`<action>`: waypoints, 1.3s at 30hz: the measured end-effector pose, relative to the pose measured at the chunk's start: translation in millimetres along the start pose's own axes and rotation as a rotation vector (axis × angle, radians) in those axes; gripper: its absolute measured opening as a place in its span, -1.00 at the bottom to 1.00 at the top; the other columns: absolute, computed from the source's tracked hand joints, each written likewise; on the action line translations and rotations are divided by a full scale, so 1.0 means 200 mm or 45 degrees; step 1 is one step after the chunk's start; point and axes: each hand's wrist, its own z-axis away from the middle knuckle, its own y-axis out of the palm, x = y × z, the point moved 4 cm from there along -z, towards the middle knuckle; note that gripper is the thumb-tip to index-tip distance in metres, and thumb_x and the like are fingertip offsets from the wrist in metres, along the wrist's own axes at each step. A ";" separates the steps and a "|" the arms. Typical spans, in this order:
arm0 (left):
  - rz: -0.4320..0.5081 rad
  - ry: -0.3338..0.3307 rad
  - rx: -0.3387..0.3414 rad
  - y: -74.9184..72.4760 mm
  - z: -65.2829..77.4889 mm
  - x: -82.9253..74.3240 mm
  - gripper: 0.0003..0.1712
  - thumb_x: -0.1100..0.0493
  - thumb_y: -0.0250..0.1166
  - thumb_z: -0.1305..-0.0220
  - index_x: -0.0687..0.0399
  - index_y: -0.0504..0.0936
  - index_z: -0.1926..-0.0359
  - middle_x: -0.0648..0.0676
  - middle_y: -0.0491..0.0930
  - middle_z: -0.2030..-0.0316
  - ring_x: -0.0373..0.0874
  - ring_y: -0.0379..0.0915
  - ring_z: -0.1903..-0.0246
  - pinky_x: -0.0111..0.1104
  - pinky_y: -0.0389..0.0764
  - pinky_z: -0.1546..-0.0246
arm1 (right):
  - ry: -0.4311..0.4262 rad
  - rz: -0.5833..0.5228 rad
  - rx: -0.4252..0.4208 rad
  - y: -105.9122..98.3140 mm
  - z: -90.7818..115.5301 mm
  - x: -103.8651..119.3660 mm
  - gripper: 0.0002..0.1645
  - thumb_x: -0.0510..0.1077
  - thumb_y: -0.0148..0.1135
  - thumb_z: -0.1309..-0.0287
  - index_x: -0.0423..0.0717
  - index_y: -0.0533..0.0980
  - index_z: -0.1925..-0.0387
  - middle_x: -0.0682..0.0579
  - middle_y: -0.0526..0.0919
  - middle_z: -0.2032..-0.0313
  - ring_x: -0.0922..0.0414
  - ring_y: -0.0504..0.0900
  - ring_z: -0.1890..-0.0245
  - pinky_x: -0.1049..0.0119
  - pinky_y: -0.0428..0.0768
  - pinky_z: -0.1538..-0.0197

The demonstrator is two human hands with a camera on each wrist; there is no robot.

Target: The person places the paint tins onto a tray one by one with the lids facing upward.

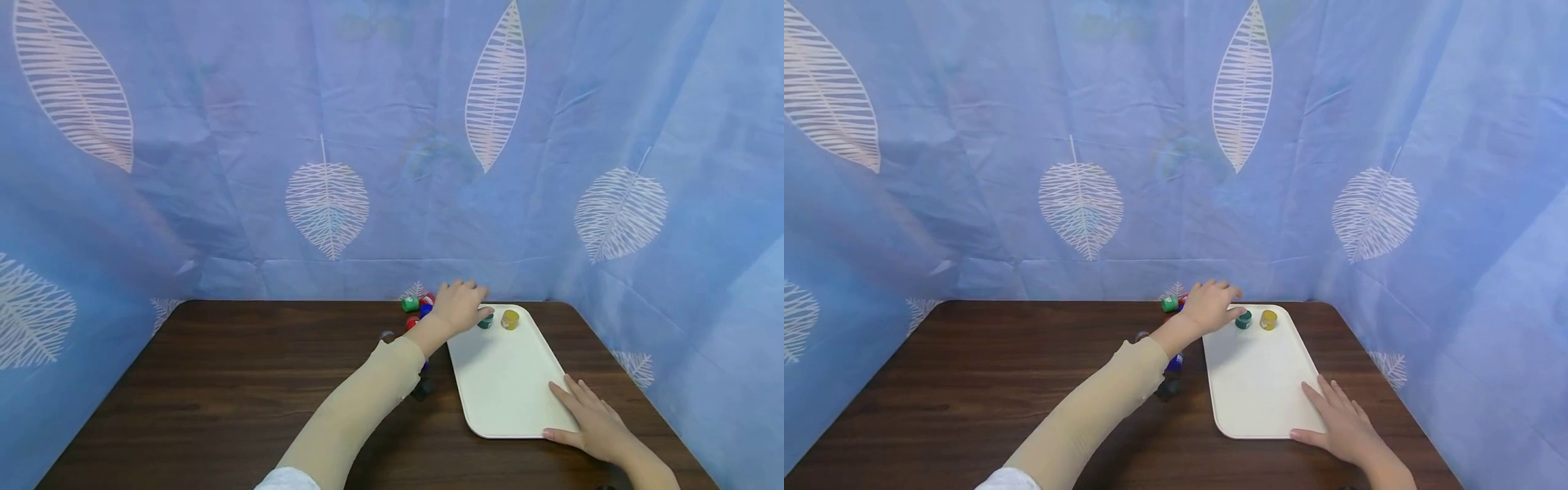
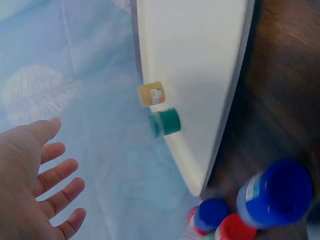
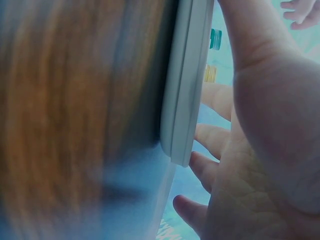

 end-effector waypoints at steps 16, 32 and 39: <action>-0.123 0.226 -0.264 -0.18 0.27 0.06 -0.57 -0.29 0.11 -0.35 -0.31 0.58 -0.11 -0.19 0.62 0.04 -0.23 0.52 0.08 -0.28 0.50 0.16 | -0.018 0.015 -0.020 0.01 0.00 -0.01 0.00 0.28 0.36 0.00 -0.22 0.33 -0.33 -0.50 0.20 -0.34 -0.54 0.19 -0.27 -0.51 0.27 -0.01; -0.181 0.370 -0.335 -0.14 0.57 0.18 -0.60 -0.29 0.20 -0.27 -0.29 0.62 -0.02 -0.20 0.63 0.12 -0.20 0.49 0.11 -0.30 0.39 0.15 | -0.009 -0.004 0.000 0.01 -0.01 -0.01 0.00 0.28 0.35 -0.02 -0.22 0.31 -0.34 -0.51 0.18 -0.35 -0.54 0.17 -0.28 -0.53 0.24 -0.03; -0.229 0.452 -0.325 -0.13 0.65 0.25 -0.57 -0.33 0.20 -0.25 -0.27 0.63 0.00 -0.18 0.63 0.11 -0.21 0.47 0.09 -0.28 0.42 0.09 | -0.014 0.010 -0.006 0.01 -0.01 0.00 -0.01 0.28 0.35 -0.01 -0.24 0.33 -0.33 -0.52 0.19 -0.33 -0.55 0.18 -0.26 -0.52 0.26 -0.02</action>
